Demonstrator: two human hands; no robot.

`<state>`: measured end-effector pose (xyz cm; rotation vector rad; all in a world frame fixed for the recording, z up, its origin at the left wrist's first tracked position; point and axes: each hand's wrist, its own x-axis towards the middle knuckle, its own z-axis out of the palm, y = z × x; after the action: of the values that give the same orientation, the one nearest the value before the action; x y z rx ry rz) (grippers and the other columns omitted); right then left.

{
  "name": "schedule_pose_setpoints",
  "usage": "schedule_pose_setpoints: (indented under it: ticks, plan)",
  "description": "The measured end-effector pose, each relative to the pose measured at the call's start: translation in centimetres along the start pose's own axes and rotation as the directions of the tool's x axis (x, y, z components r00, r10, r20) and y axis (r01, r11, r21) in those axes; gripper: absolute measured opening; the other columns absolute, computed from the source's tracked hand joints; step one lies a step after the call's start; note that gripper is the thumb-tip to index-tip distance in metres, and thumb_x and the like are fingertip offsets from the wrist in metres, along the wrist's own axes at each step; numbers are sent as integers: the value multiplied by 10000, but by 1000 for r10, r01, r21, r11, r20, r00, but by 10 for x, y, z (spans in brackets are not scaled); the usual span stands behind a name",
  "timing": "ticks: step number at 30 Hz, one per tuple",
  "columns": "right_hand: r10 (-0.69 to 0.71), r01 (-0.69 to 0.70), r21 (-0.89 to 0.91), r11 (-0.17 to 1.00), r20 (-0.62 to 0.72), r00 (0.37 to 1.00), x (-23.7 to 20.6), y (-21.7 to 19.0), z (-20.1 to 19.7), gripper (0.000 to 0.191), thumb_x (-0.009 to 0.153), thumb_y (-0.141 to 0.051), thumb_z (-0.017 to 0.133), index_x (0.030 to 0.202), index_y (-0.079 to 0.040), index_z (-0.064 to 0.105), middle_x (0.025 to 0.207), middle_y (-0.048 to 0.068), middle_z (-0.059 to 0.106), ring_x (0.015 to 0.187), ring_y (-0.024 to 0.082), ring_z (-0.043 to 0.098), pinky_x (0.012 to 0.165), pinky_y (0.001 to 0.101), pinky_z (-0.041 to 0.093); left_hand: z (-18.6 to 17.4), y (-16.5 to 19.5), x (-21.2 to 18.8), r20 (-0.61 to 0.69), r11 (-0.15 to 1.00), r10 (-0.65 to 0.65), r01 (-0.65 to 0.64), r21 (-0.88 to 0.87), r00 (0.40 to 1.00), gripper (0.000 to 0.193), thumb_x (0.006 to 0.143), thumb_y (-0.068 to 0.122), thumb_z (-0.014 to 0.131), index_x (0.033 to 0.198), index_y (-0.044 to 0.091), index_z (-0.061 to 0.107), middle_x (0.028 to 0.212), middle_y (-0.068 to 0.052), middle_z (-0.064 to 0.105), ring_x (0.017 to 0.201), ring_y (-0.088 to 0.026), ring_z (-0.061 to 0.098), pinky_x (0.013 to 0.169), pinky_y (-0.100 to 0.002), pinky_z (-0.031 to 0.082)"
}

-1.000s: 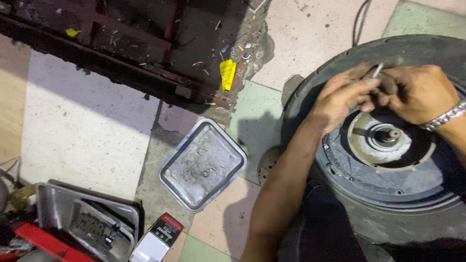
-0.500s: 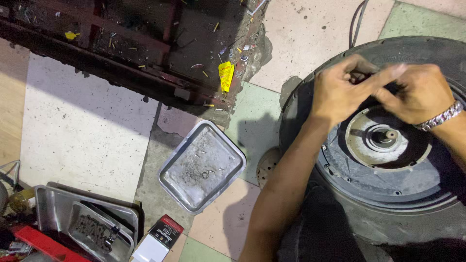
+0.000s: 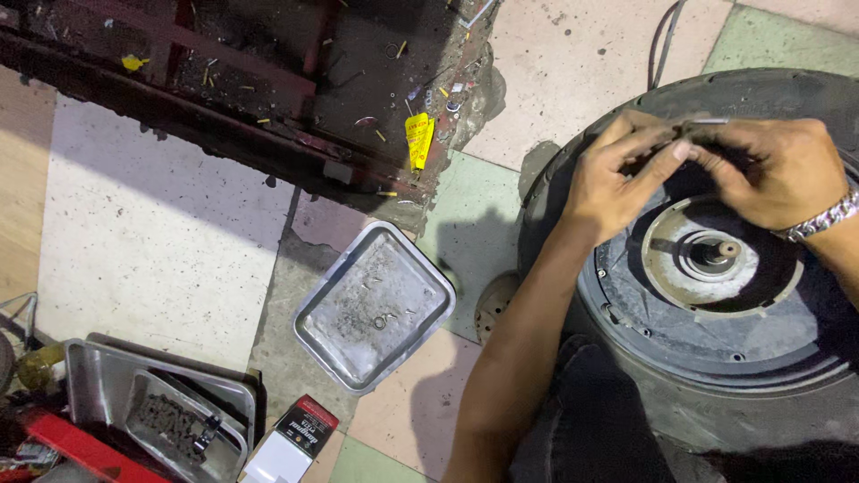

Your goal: The person uses a metal tool to pry and remove the tire from the rim, then removes small metal pieces from the tire's inner surface. The tire is flipped and manipulated to access different areas.

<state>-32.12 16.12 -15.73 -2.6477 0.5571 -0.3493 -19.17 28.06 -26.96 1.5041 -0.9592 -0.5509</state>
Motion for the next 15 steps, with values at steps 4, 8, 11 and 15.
schedule_pose_setpoints:
  ticks: [4, 8, 11, 15]
  plan:
    - [45, -45, -23, 999, 7, 999, 0, 3, 3, 278, 930, -231, 796, 1078, 1, 764, 937, 194, 735, 757, 290, 729, 654, 352, 568, 2, 16, 0, -34, 984, -122, 117, -133, 992, 380, 950, 489, 741, 1016, 116, 776, 990, 19, 690, 859, -84, 668, 772, -244, 581]
    - [140, -138, -52, 989, 30, 990, -8, 13, 7, 263, 947, -243, 806, 1066, -10, 775, 841, 175, 733, 724, 274, 731, 641, 339, 563, 1, 30, 4, 0, 979, -195, 195, -58, 981, 389, 856, 446, 813, 1034, 102, 794, 923, -5, 642, 837, -123, 641, 765, -266, 577]
    - [153, -147, -84, 986, 63, 986, -11, 21, 9, 251, 961, -236, 807, 1094, -23, 794, 828, 176, 736, 698, 269, 732, 627, 328, 563, -2, 31, 6, 33, 994, -82, 84, -66, 996, 404, 880, 416, 766, 1126, 96, 767, 1115, -13, 616, 1044, -129, 616, 849, -282, 571]
    - [139, -141, 21, 990, 90, 986, -10, 26, 13, 264, 902, -177, 768, 1086, 12, 768, 918, 204, 736, 694, 291, 731, 593, 351, 565, -4, 32, 7, -14, 996, -21, 19, -82, 1000, 297, 992, 418, 717, 1086, 140, 767, 1132, 46, 646, 1056, -67, 649, 924, -229, 577]
